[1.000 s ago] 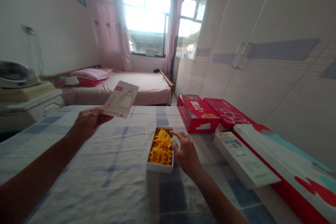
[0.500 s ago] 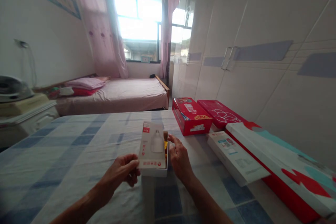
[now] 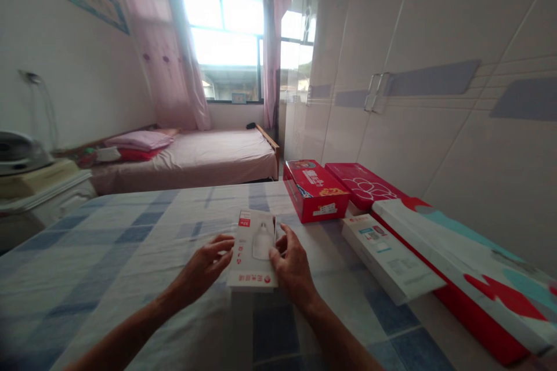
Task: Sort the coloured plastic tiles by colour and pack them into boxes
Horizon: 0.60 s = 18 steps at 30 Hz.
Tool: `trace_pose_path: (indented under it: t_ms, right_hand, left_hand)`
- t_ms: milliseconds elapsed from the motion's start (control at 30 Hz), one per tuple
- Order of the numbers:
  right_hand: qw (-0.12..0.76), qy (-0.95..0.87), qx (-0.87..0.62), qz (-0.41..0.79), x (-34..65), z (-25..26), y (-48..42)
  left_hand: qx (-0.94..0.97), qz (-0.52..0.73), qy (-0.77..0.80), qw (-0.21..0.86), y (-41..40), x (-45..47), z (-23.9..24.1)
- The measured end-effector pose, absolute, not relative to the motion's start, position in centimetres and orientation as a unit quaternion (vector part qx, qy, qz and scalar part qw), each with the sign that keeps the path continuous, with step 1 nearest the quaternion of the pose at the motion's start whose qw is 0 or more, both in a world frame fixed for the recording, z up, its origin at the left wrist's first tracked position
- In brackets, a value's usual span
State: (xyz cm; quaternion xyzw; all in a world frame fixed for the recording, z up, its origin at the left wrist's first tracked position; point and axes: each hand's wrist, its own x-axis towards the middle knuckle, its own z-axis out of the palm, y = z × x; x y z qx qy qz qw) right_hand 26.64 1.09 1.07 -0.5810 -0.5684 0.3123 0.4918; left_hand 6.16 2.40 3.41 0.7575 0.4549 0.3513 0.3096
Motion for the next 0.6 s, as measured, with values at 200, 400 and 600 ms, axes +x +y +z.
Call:
trace_pose_path:
  t_ms: [200, 400, 600]
  right_hand:
    - [0.514, -0.462, -0.573, 0.44, 28.2, 1.8, 1.8]
    - [0.473, -0.41, -0.601, 0.496, 28.0, 0.9, 2.1]
    - [0.472, -0.412, -0.602, 0.495, 28.7, 1.1, 2.3]
  left_hand:
    - [0.798, 0.352, 0.44, 0.212, 4.5, 7.9, 3.2]
    - [0.829, 0.342, 0.418, 0.144, 5.2, 9.7, 4.3]
    - [0.818, 0.287, 0.484, 0.118, 7.0, 9.7, 4.5]
